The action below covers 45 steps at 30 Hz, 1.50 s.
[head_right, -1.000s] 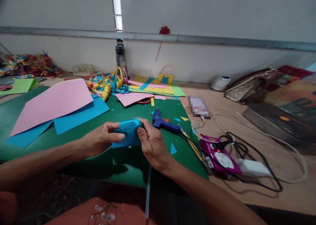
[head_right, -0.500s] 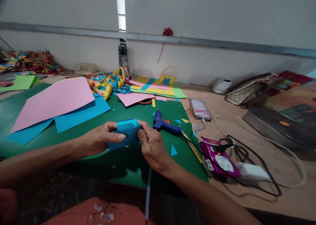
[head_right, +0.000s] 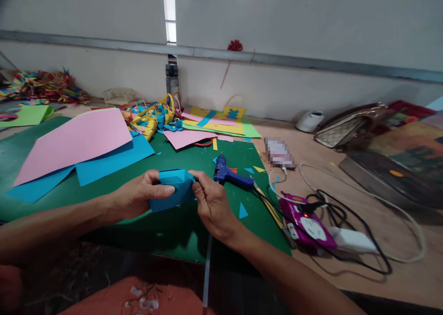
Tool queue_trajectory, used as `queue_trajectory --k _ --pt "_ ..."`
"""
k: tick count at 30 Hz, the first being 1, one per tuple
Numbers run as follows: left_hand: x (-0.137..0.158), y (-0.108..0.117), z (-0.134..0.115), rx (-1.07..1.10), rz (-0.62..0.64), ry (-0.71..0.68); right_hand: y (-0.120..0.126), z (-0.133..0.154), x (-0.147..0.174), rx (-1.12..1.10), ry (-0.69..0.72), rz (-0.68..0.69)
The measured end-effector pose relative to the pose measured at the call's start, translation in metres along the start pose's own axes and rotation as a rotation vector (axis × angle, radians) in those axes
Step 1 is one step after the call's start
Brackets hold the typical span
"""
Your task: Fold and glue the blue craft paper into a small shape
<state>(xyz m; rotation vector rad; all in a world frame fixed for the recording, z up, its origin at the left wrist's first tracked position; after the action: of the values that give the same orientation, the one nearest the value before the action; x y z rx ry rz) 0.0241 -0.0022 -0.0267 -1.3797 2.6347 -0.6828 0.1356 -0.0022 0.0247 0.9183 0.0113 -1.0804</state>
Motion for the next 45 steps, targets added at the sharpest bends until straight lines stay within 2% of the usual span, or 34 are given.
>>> queue_trajectory --k 6,12,15,18,20,23,27,30,32,37,41,45 --pt "0.002 0.000 -0.003 -0.052 -0.030 -0.005 -0.002 -0.006 -0.001 0.009 -0.034 0.024" --pt "0.003 0.006 -0.021 -0.391 -0.135 -0.088 0.021 0.010 0.002 0.111 0.027 -0.147" --pt "0.003 0.003 -0.025 -0.545 -0.124 -0.110 0.026 0.021 0.002 0.155 0.083 -0.181" --pt "0.003 0.002 -0.021 -0.600 -0.098 -0.079 0.027 0.023 0.001 0.188 0.097 -0.194" --pt "0.003 0.004 -0.016 -0.518 -0.090 -0.058 0.027 0.022 0.001 0.214 0.100 -0.201" --pt "0.000 0.007 -0.010 -0.265 -0.103 -0.047 0.028 0.026 0.004 0.311 0.156 -0.230" --pt "-0.004 0.004 -0.007 0.037 -0.115 -0.044 0.024 0.047 0.016 0.494 0.383 -0.292" --pt "-0.005 -0.004 -0.006 0.189 -0.080 -0.027 0.009 0.060 0.024 0.586 0.557 -0.197" --pt "-0.004 -0.008 -0.006 0.230 -0.071 -0.030 0.000 0.063 0.026 0.643 0.608 -0.145" --pt "-0.003 -0.009 -0.003 0.305 -0.133 -0.041 -0.015 0.060 0.032 0.857 0.642 -0.216" --pt "-0.005 -0.010 -0.003 0.376 -0.166 -0.075 -0.025 0.050 0.034 1.020 0.604 -0.261" --pt "-0.006 -0.014 -0.006 0.398 -0.168 -0.147 -0.030 0.045 0.032 1.044 0.542 -0.297"
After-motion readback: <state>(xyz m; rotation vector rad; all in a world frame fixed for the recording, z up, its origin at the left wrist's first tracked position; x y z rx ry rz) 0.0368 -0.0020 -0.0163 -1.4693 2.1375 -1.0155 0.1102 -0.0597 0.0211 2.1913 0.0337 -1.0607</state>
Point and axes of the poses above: each hand's wrist, its own x-axis away from the middle knuckle, its own y-axis out of the back of the hand, z = x × y, the point moved 8 cm from there along -x, towards the middle knuckle, and after that the axes turned 7 degrees about z, right-handed, at the moved point
